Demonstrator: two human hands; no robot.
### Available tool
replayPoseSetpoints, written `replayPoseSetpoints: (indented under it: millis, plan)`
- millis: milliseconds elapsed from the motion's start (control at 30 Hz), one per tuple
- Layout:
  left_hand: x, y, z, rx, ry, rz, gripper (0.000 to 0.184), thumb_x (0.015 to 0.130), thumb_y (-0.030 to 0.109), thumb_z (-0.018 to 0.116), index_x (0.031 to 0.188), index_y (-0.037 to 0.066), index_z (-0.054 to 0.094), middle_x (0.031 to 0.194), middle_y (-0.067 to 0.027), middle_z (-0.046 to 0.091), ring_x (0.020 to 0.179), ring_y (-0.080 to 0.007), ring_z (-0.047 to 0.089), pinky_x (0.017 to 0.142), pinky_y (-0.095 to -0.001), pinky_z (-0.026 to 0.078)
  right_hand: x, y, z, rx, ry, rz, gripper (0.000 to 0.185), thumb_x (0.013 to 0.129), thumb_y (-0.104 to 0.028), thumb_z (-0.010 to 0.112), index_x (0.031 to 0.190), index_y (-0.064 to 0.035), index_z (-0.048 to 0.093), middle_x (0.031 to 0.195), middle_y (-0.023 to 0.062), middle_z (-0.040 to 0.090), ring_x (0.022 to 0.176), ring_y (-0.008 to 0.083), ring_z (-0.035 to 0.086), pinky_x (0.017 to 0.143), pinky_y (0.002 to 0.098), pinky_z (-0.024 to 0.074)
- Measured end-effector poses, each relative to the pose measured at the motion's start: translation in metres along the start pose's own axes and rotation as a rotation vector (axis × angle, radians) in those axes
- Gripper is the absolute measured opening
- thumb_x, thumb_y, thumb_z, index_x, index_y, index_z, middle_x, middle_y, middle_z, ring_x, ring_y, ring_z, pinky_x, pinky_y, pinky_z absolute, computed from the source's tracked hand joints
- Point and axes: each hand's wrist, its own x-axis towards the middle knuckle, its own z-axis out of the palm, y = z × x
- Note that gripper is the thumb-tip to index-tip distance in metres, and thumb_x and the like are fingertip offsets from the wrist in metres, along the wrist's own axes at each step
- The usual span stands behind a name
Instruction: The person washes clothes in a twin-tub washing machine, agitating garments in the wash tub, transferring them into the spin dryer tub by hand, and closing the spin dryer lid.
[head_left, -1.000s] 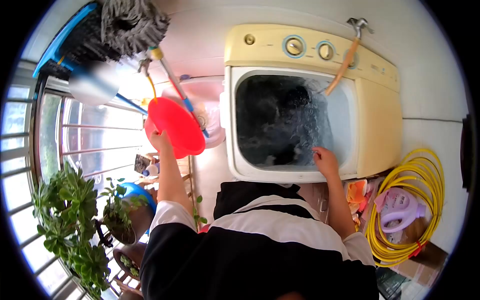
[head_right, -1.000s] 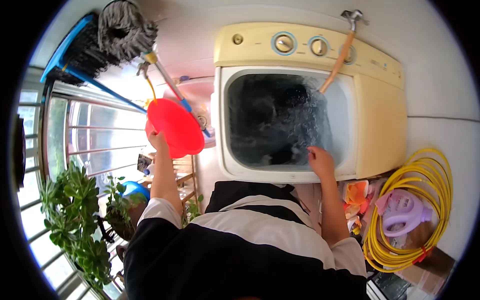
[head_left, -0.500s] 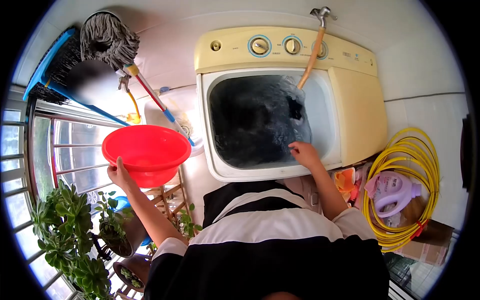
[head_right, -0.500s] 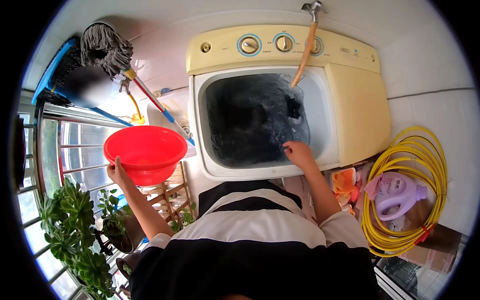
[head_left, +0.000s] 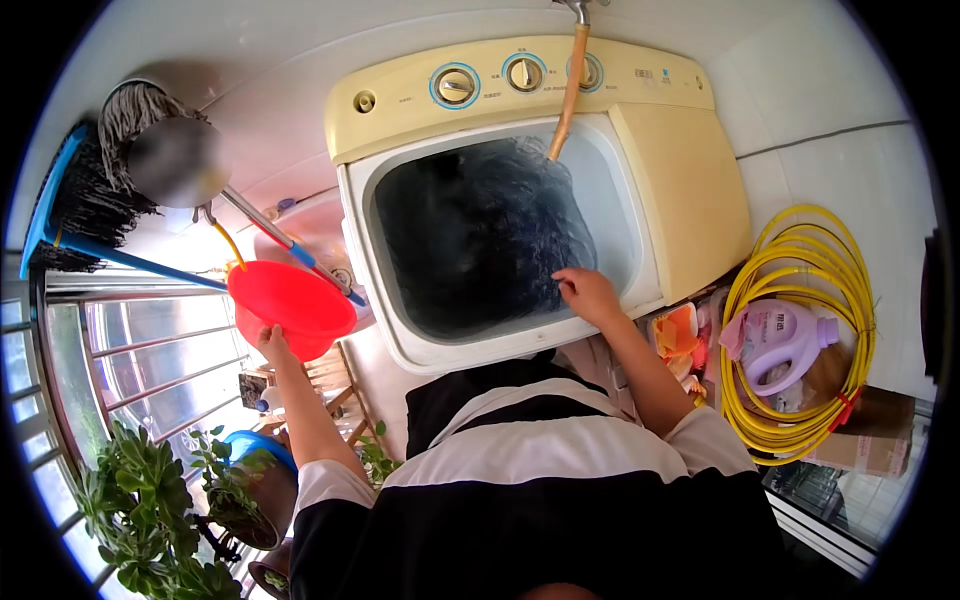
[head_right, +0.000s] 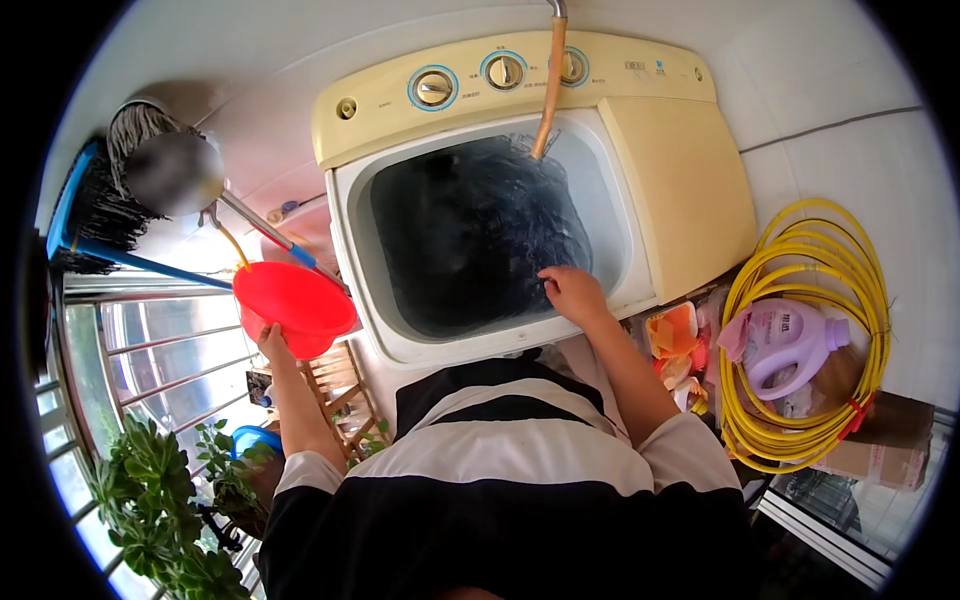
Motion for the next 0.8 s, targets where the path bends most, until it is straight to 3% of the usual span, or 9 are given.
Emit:
replayPoseSetpoints:
  millis: [33,133,200,300,400,500,567,667,800]
  plan:
    - [0.005,-0.005,0.004,-0.014,0.009,-0.025,0.008,0.079,0.001,0.06,0.085,0.004,0.056,0.067,-0.0016,0.057,0.043,-0.0073,0.045,0.036,-0.02,0.029,0.0,0.001,0.0,0.027,0.035,-0.026,0.019,0.081,-0.014,0.056,0.097,-0.0121,0.065,0.089,0.0117,0.064,0.077,0.0295,0.061,0.068,0.0392,0.0481]
    - [0.018,-0.003,0.002,0.086,-0.229,-0.122,0.012,0.076,0.008,0.066,0.077,0.005,0.055,0.063,-0.0008,0.054,0.042,-0.0071,0.042,0.037,-0.0211,0.03,-0.001,0.002,-0.004,0.091,0.078,-0.042,0.019,0.081,-0.013,0.056,0.097,-0.0117,0.065,0.086,0.012,0.064,0.075,0.03,0.06,0.067,0.0387,0.0479]
    - [0.014,0.001,-0.001,0.321,-0.144,0.027,0.018,0.074,0.014,0.068,0.074,0.002,0.054,0.062,-0.0035,0.053,0.047,-0.0125,0.046,0.044,-0.027,0.036,0.001,-0.001,-0.003,0.104,0.099,-0.046,0.019,0.08,-0.012,0.057,0.097,-0.0104,0.065,0.082,0.0123,0.064,0.072,0.0304,0.06,0.064,0.0379,0.0474]
    - [-0.022,0.035,0.018,0.382,0.282,0.285,0.031,0.074,0.024,0.069,0.077,-0.002,0.052,0.07,-0.0076,0.054,0.061,-0.021,0.05,0.059,-0.0347,0.043,0.001,-0.001,-0.003,0.121,0.138,-0.106,0.018,0.081,-0.012,0.057,0.097,-0.0092,0.065,0.084,0.012,0.063,0.072,0.03,0.06,0.064,0.0377,0.0468]
    - [-0.065,0.112,0.018,0.593,0.371,0.376,0.034,0.074,0.027,0.069,0.083,-0.002,0.054,0.076,-0.0082,0.055,0.065,-0.0212,0.049,0.065,-0.0341,0.044,0.002,-0.007,-0.007,0.093,0.093,-0.083,0.018,0.081,-0.011,0.057,0.096,-0.009,0.065,0.084,0.0114,0.063,0.072,0.0289,0.06,0.064,0.0367,0.0467]
    - [-0.09,0.167,-0.001,0.588,0.319,0.354,0.036,0.075,0.03,0.068,0.088,-0.002,0.055,0.076,-0.0083,0.056,0.067,-0.0208,0.049,0.068,-0.0335,0.044,0.007,-0.004,-0.002,0.14,0.058,-0.092,0.017,0.081,-0.01,0.057,0.096,-0.0087,0.065,0.083,0.011,0.063,0.071,0.0277,0.059,0.064,0.036,0.0466]
    - [-0.093,0.182,-0.03,0.45,0.299,0.543,0.031,0.078,0.022,0.07,0.084,-0.002,0.052,0.075,-0.006,0.053,0.069,-0.0149,0.047,0.066,-0.0293,0.043,0.011,-0.002,-0.003,0.158,0.07,-0.114,0.018,0.08,-0.008,0.058,0.096,-0.0083,0.065,0.082,0.0108,0.064,0.07,0.0255,0.061,0.064,0.033,0.0476]
    - [-0.131,0.236,-0.069,0.219,0.13,0.437,0.023,0.082,0.015,0.067,0.09,-0.002,0.054,0.084,-0.0057,0.057,0.072,-0.0119,0.05,0.066,-0.025,0.042,0.02,0.004,-0.014,0.357,0.045,-0.171,0.02,0.08,-0.006,0.061,0.099,-0.0078,0.065,0.082,0.0103,0.067,0.071,0.0187,0.064,0.065,0.0268,0.0487]
    - [-0.229,0.329,-0.073,0.088,0.241,0.5,0.012,0.082,0.014,0.064,0.083,0.006,0.055,0.082,-0.0042,0.059,0.072,-0.0106,0.051,0.067,-0.0249,0.044,0.058,0.009,-0.049,0.577,0.136,-0.167,0.019,0.083,-0.006,0.06,0.1,-0.0057,0.065,0.08,0.0064,0.067,0.071,0.0118,0.062,0.066,0.0239,0.0482]
